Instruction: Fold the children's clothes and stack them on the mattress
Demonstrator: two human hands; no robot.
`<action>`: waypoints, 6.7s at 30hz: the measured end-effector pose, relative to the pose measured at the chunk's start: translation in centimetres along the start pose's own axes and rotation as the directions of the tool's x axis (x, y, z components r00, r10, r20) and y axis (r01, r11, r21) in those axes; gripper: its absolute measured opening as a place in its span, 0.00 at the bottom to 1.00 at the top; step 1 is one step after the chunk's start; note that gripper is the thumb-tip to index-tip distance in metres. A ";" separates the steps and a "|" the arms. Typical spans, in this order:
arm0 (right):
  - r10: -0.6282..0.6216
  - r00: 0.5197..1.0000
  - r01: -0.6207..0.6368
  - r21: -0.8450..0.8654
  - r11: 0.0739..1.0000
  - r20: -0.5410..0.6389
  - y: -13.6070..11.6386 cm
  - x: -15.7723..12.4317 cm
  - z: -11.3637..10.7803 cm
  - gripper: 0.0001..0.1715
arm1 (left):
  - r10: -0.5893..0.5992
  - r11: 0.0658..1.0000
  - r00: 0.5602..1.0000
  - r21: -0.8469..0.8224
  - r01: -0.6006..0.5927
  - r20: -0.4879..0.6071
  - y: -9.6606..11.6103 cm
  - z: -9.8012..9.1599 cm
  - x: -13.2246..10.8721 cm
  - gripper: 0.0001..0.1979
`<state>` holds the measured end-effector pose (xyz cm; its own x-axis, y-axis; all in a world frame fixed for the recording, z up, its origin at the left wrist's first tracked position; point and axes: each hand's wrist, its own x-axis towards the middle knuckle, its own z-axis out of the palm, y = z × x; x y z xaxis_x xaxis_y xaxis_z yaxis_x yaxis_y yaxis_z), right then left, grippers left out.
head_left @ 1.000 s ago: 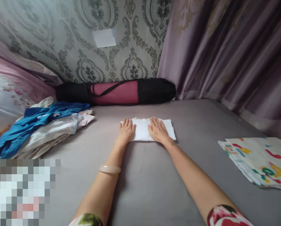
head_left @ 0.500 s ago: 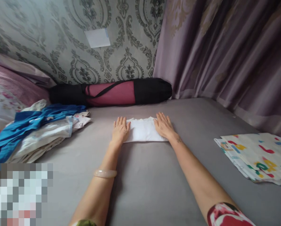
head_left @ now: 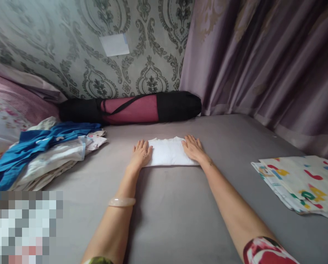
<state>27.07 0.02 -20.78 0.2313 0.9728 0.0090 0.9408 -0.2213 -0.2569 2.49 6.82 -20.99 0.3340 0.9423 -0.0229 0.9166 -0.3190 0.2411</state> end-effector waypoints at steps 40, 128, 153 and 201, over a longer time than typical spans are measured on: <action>-0.124 0.983 0.127 0.015 0.992 -0.135 -4.9 -1.3 0.8 0.36 | 0.147 0.989 0.974 0.058 -0.139 -0.169 3.6 0.8 -0.5 0.25; -0.585 0.788 0.613 0.150 0.776 -0.192 5.2 -18.5 -3.9 0.21 | 0.527 0.836 0.846 -0.135 -0.533 -0.075 -3.7 -4.8 -18.6 0.16; -0.472 0.882 0.470 -0.088 0.878 -0.001 -6.5 -16.0 0.6 0.35 | 0.426 0.899 0.904 0.126 -0.418 -0.036 5.8 -0.8 -17.1 0.27; -0.262 0.963 0.266 -0.077 0.961 0.068 -0.6 -15.0 0.5 0.40 | 0.199 0.968 0.980 0.152 -0.199 0.018 0.0 0.4 -15.4 0.32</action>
<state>22.91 -14.45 -21.21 -0.0402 0.9991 0.0100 0.9846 0.0413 -0.1698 -2.59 -7.68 -21.01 0.5133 0.8582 0.0080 0.8543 -0.5118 0.0905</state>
